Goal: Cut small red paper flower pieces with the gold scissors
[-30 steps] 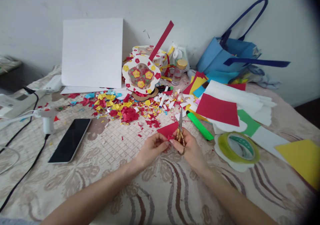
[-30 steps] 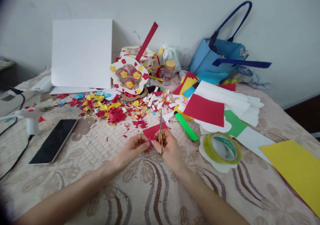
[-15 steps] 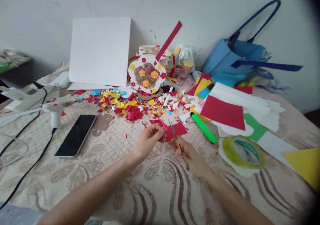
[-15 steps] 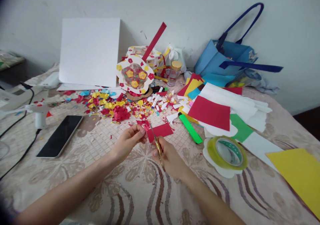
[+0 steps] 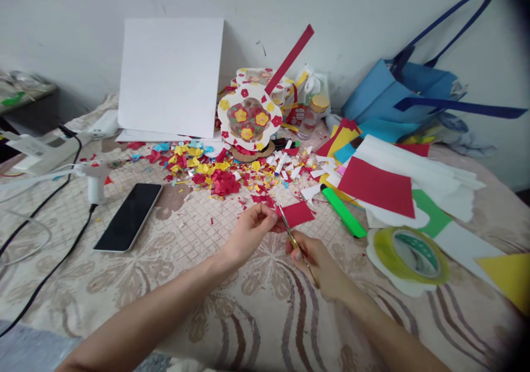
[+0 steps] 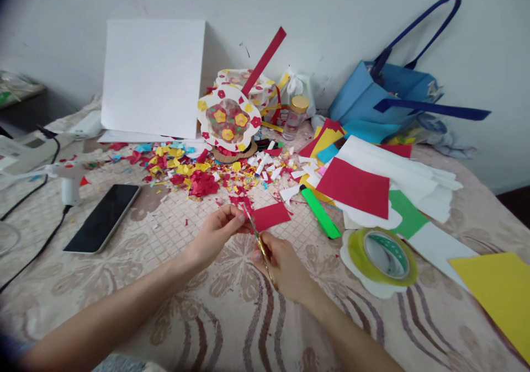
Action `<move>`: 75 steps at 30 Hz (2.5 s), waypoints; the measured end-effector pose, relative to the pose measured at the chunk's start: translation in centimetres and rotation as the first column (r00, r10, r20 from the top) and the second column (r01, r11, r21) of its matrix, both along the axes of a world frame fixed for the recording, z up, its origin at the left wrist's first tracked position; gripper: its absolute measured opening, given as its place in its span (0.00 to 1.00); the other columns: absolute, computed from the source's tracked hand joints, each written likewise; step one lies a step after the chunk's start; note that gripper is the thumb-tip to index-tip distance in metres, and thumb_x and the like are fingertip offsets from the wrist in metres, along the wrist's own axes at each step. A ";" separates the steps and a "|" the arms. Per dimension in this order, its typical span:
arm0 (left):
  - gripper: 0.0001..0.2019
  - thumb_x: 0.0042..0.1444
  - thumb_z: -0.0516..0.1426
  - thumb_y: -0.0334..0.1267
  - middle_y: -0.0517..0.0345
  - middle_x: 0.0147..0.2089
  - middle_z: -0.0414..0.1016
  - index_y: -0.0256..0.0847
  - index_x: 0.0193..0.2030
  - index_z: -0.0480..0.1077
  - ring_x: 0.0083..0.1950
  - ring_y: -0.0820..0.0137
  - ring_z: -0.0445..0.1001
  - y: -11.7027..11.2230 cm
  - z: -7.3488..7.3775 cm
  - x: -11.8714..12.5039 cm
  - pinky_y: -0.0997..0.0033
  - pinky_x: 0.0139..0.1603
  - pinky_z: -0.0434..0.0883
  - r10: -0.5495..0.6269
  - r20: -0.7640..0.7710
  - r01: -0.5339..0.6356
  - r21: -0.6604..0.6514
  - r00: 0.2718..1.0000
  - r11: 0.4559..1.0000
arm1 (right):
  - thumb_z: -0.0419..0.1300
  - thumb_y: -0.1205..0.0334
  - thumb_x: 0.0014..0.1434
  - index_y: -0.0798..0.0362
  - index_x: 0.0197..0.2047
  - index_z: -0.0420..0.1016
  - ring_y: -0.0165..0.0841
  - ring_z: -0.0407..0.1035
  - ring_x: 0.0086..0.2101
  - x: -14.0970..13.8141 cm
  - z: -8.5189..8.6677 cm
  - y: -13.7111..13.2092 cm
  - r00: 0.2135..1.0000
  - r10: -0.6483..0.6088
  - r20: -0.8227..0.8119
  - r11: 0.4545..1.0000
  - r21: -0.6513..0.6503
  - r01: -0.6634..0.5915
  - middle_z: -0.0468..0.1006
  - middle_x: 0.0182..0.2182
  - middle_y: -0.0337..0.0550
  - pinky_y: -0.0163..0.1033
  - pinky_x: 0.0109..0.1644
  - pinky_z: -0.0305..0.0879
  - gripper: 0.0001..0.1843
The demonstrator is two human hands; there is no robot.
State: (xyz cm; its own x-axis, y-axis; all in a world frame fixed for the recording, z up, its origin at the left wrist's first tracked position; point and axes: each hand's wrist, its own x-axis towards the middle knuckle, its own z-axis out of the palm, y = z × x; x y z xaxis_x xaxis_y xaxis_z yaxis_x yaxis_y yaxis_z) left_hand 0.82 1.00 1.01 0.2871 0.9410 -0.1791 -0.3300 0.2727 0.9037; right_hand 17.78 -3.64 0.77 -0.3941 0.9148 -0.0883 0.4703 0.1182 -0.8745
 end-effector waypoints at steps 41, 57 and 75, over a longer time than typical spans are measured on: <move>0.11 0.50 0.60 0.43 0.60 0.24 0.68 0.37 0.29 0.66 0.27 0.75 0.67 -1.3 -0.6 0.8 0.74 0.30 0.65 -0.124 -0.260 0.149 0.081 0.958 0.985 | 0.56 0.46 0.58 0.52 0.34 0.66 0.28 0.59 0.22 0.3 -1.0 1.1 0.901 -0.344 -0.264 0.936 -0.167 0.308 0.64 0.20 0.34 0.34 0.26 0.55 0.17; 0.11 0.49 0.63 0.41 0.59 0.29 0.74 0.37 0.30 0.66 0.31 0.74 0.73 0.1 0.5 -0.4 0.70 0.40 0.71 -0.020 -0.016 0.020 0.002 1.000 1.000 | 0.46 0.45 0.63 0.53 0.32 0.62 0.29 0.53 0.24 -0.3 0.0 0.0 0.999 -0.032 -0.029 0.999 0.008 0.032 0.60 0.23 0.35 0.35 0.27 0.49 0.20; 0.14 0.49 0.63 0.43 0.58 0.29 0.74 0.36 0.31 0.65 0.32 0.73 0.74 -0.2 0.3 -0.1 0.68 0.41 0.72 -0.059 -0.038 0.059 0.018 0.998 0.998 | 0.47 0.43 0.61 0.51 0.24 0.55 0.28 0.51 0.21 -0.3 -0.6 0.1 0.995 -0.094 0.010 0.995 -0.021 0.094 0.57 0.17 0.32 0.34 0.25 0.46 0.22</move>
State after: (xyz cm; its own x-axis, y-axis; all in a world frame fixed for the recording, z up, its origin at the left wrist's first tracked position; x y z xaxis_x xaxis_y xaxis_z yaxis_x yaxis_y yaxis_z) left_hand 0.77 0.76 1.36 0.3357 0.9259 -0.1734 -0.2796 0.2738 0.9203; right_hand 17.50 -3.54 0.13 -0.3052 0.9457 -0.1119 0.4867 0.0539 -0.8719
